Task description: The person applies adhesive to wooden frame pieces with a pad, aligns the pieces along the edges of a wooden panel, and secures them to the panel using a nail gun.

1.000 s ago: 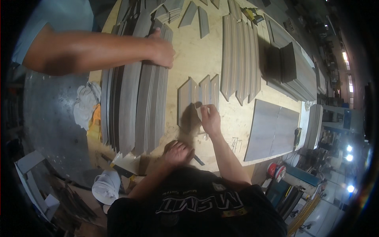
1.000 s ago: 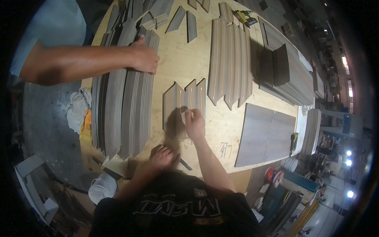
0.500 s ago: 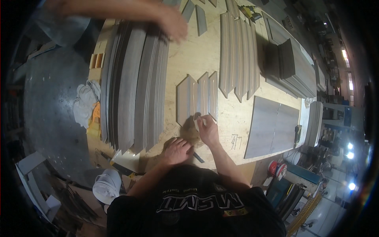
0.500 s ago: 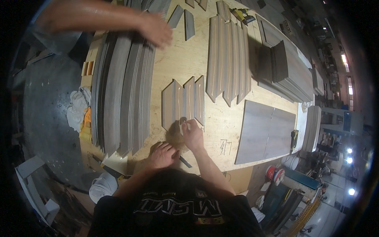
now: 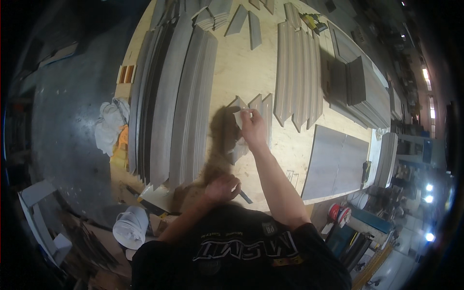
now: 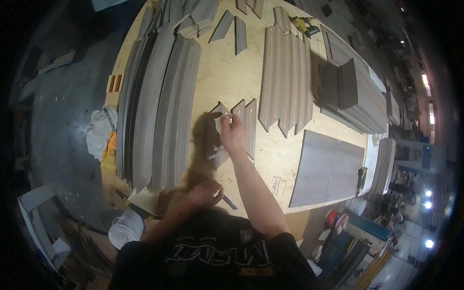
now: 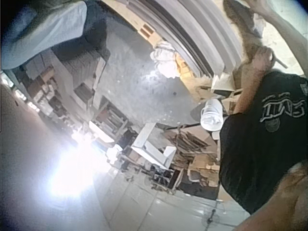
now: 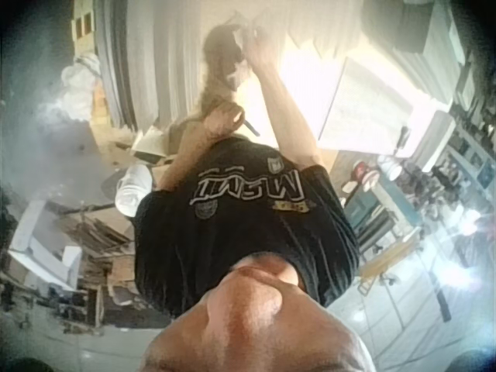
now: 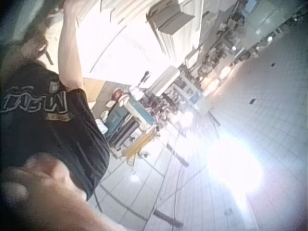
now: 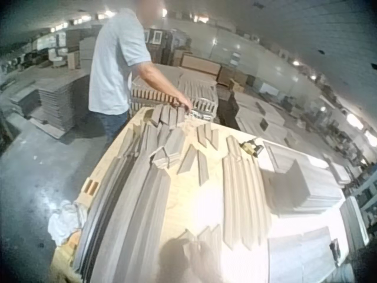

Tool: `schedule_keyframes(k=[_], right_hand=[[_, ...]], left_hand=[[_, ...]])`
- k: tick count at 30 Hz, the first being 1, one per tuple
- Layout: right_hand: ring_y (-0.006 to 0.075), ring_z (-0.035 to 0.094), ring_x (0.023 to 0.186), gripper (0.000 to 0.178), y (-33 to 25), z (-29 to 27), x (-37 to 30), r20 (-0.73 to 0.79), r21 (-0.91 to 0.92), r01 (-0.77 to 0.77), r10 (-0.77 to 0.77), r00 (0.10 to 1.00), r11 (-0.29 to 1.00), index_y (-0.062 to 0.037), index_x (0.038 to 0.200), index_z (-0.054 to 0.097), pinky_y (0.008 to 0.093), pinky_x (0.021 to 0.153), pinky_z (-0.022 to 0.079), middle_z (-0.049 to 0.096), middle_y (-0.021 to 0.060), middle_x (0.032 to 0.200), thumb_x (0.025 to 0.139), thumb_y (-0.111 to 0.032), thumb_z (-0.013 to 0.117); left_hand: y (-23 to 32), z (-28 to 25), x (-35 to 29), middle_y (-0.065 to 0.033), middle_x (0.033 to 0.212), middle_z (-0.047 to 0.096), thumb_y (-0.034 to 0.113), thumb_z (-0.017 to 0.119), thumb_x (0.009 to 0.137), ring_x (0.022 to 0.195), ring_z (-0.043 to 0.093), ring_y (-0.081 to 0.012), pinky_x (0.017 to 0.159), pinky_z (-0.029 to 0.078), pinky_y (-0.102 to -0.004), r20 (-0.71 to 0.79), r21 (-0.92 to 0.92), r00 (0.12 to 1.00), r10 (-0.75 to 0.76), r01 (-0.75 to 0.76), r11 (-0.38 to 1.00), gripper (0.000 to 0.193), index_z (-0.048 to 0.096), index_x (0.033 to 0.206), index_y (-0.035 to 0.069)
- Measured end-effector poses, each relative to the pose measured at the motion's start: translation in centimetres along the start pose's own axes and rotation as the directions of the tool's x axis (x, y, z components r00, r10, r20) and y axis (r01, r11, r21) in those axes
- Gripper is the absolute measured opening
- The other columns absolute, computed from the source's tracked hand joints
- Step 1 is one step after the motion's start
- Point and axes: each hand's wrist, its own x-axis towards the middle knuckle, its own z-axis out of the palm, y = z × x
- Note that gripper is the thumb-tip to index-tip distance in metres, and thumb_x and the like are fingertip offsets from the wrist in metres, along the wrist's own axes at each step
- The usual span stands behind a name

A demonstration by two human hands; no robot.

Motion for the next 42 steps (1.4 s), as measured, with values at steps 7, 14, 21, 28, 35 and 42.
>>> schedule_keyframes(k=[7,14,21,28,35,42], right_hand=[[0.0238,0.065,0.066,0.037,1.7,1.4,2.4,-0.039,-0.031,0.031,-0.032,0.999,0.999,0.0011,0.11,0.063,0.0392,0.064,0.05,0.068,0.0142,0.076,0.101,-0.035,0.061],[0.0326,0.07,0.077,0.035,3.6,1.5,0.9,-0.038,-0.064,0.167,-0.17,0.985,0.984,0.0029,0.106,0.063,0.0412,0.07,0.051,0.07,0.0199,0.081,0.101,-0.032,0.061],[0.0427,0.07,0.082,0.033,4.7,0.2,-4.0,0.017,-0.114,0.142,-0.141,0.99,0.983,0.0027,0.105,0.063,0.0457,0.073,0.052,0.07,0.0254,0.084,0.101,-0.03,0.061],[0.0454,0.069,0.088,0.034,7.7,-0.7,-7.6,0.063,-0.19,0.101,-0.091,0.994,0.977,0.0014,0.108,0.064,0.0489,0.076,0.053,0.07,0.0287,0.093,0.1,-0.032,0.061],[0.0452,0.07,0.09,0.033,6.1,-1.3,-10.4,0.089,-0.24,0.084,-0.064,0.994,0.967,-0.0012,0.11,0.066,0.0492,0.077,0.053,0.071,0.0266,0.094,0.1,-0.033,0.062],[0.0317,0.071,0.082,0.028,6.4,-3.1,-10.2,0.113,-0.29,0.201,-0.175,0.978,0.936,-0.0021,0.111,0.065,0.0402,0.073,0.054,0.071,0.0189,0.088,0.102,-0.028,0.061]], left_hand=[[0.0,-0.2,0.1,-0.0067,0.078,0.06,0.017,0.068,0.089,0.073,0.064,-0.0259,0.066,0.056,-0.0377,-0.005,-0.03,0.999,0.033,-0.033,0.999,0.008,0.064,0.086,0.011],[0.0,-0.2,0.0,-0.0049,0.078,0.06,0.018,0.069,0.088,0.073,0.065,-0.0238,0.067,0.057,-0.0368,-0.01,-0.029,1.0,0.011,-0.011,1.0,0.008,0.065,0.086,0.012],[0.7,-0.9,0.3,-0.0043,0.081,0.063,0.02,0.07,0.088,0.073,0.067,-0.0239,0.069,0.057,-0.0373,0.0,0.033,0.999,-0.053,0.053,0.998,0.009,0.066,0.084,0.013],[1.1,-1.6,0.5,-0.0055,0.09,0.07,0.019,0.07,0.087,0.082,0.069,-0.0234,0.08,0.055,-0.0376,0.02,0.083,1.0,-0.018,0.016,0.996,0.007,0.07,0.088,0.012],[0.3,-1.3,0.3,-0.0064,0.099,0.071,0.023,0.073,0.083,0.096,0.069,-0.0233,0.089,0.052,-0.0377,0.031,0.121,0.998,0.047,-0.05,0.991,0.016,0.071,0.095,0.012],[1.3,-2.4,0.9,-0.0082,0.095,0.069,0.024,0.072,0.084,0.097,0.068,-0.0254,0.088,0.052,-0.0404,0.132,0.092,0.991,-0.034,0.022,0.996,0.016,0.07,0.095,0.013]])
